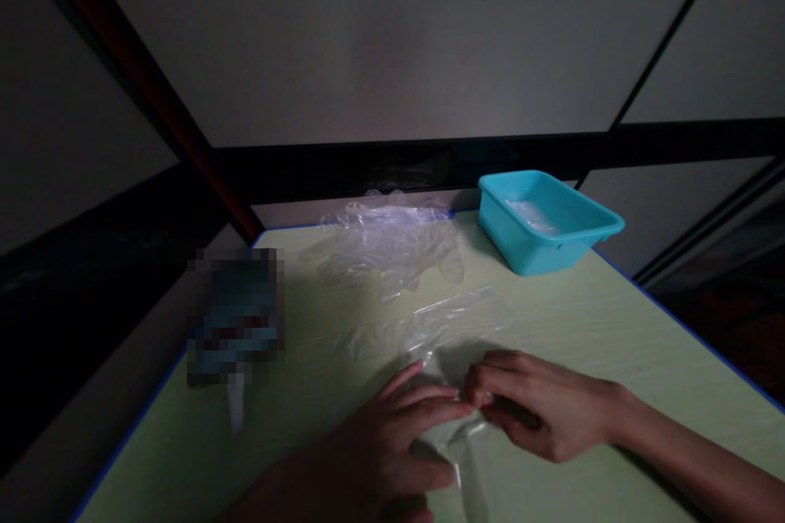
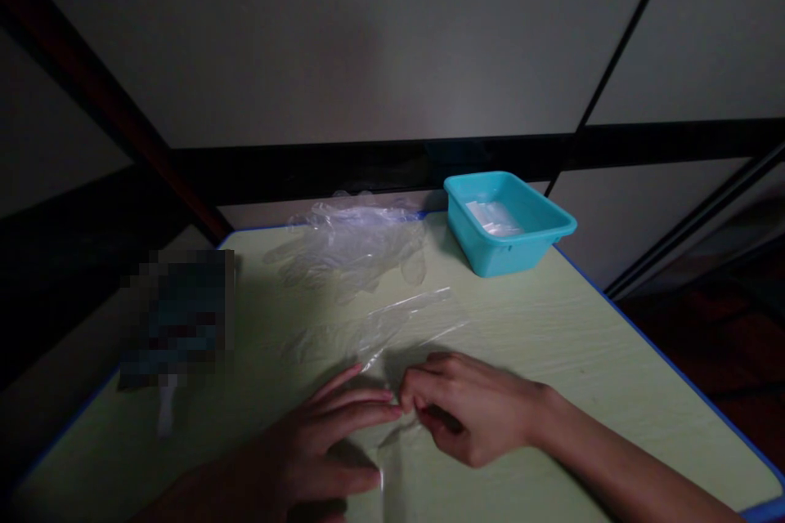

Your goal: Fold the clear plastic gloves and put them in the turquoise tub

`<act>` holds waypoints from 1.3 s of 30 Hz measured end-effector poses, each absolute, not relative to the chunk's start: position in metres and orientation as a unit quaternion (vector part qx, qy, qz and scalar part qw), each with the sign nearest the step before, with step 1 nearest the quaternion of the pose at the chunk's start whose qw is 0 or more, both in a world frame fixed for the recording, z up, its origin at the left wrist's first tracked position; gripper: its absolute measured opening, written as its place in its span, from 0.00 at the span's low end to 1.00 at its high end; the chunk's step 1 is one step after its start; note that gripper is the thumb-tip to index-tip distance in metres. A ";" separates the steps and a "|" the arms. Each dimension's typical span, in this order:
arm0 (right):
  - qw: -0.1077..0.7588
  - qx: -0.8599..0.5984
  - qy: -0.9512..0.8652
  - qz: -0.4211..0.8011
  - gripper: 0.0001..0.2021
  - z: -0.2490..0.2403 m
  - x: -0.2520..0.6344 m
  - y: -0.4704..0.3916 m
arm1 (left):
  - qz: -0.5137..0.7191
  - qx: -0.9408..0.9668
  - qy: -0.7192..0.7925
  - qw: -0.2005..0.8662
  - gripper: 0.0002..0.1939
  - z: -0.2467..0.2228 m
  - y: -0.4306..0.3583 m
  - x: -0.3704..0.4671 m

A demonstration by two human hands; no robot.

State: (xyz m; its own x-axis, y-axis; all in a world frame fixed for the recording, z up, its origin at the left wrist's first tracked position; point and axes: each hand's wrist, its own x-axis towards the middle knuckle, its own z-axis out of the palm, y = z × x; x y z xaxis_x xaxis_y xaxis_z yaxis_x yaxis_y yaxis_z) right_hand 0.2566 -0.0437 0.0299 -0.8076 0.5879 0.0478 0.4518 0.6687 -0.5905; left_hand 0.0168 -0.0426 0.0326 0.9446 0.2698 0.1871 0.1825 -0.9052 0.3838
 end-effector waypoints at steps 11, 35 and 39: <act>0.129 -0.302 -0.894 0.306 0.05 0.031 0.253 -0.043 | 0.127 0.963 0.149 0.186 0.13 0.037 -0.044 0.018; 0.266 -0.295 -0.755 0.521 0.06 0.030 0.246 -0.041 | 0.281 0.932 0.199 0.117 0.12 0.018 -0.039 0.020; 0.238 -0.276 -0.765 0.531 0.07 0.030 0.244 -0.039 | 0.253 0.939 0.210 0.105 0.12 0.016 -0.038 0.022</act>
